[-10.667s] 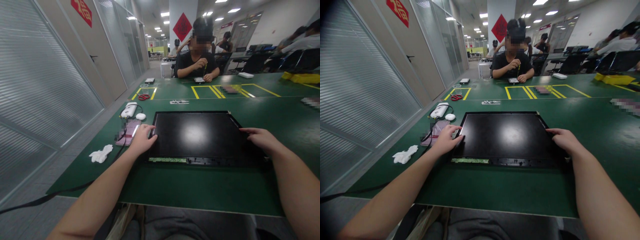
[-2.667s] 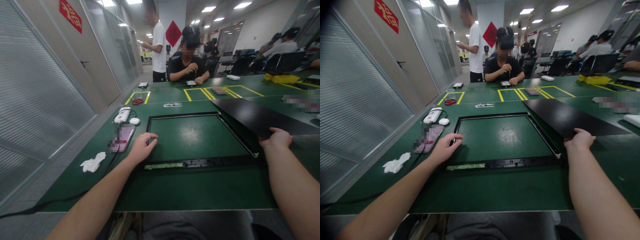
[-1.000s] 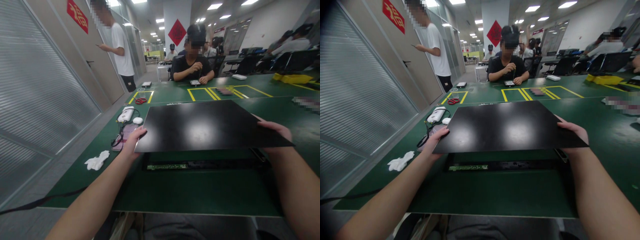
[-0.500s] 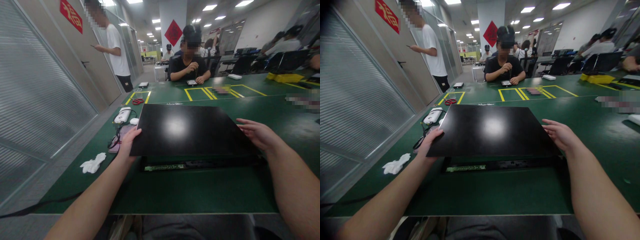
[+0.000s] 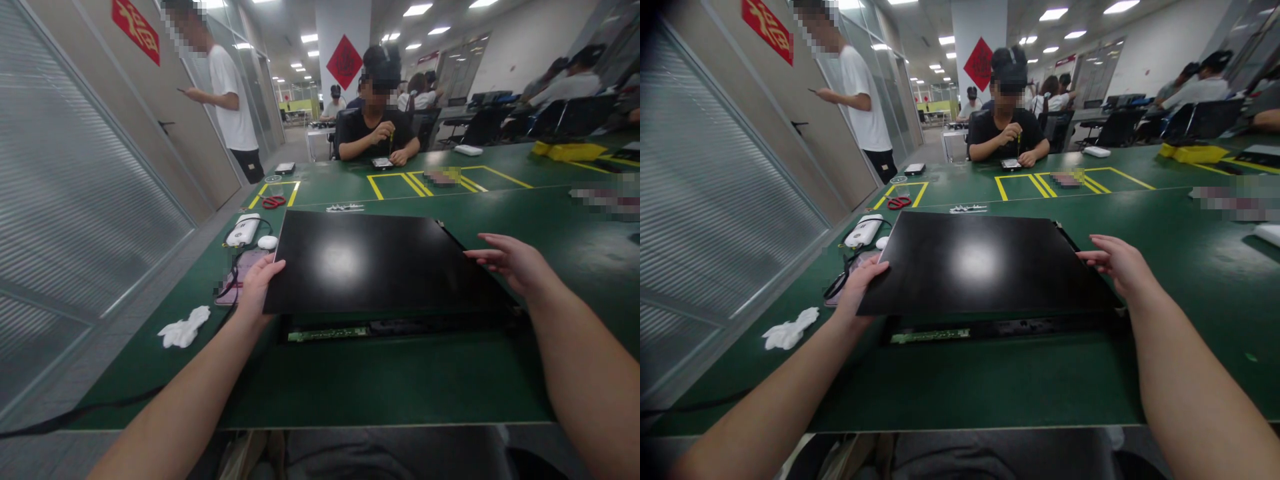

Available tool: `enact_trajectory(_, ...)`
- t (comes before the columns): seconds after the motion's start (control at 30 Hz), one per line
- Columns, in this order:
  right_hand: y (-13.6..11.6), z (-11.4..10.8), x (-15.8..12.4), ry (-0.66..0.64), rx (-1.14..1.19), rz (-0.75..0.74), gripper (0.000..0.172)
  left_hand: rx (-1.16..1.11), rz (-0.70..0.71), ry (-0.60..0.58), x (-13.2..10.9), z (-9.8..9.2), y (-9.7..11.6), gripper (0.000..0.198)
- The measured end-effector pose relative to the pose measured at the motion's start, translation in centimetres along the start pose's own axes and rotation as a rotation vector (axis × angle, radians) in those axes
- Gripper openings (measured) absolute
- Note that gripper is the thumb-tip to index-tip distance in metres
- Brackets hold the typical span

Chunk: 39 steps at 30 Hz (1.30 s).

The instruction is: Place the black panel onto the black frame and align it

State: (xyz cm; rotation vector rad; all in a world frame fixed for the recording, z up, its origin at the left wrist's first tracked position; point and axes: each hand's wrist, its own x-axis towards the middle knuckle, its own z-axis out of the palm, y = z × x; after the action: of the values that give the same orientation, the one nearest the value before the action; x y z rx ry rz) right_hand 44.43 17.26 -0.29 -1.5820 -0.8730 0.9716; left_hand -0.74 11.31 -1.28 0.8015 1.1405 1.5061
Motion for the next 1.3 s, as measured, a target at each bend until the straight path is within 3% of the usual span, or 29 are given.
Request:
enact_trajectory(0.4, -0.1, 0.5, -0.2, 0.040, -0.033, 0.025, 0.020, 0.041, 0.008, 0.102, -0.5, 0.8, -0.5, 0.031)
enact_trajectory(1.03, 0.8, 0.0, 0.8, 0.053, -0.081, 0.015, 0.026, 0.013, -0.070, 0.045, -0.6, 1.6, 0.3, 0.029)
enact_trajectory(1.3, 1.6, -0.5, 2.0, 0.087, -0.105, -0.017, 0.022, 0.068, -0.099, 0.036, -0.9, 1.7, -0.4, 0.035)
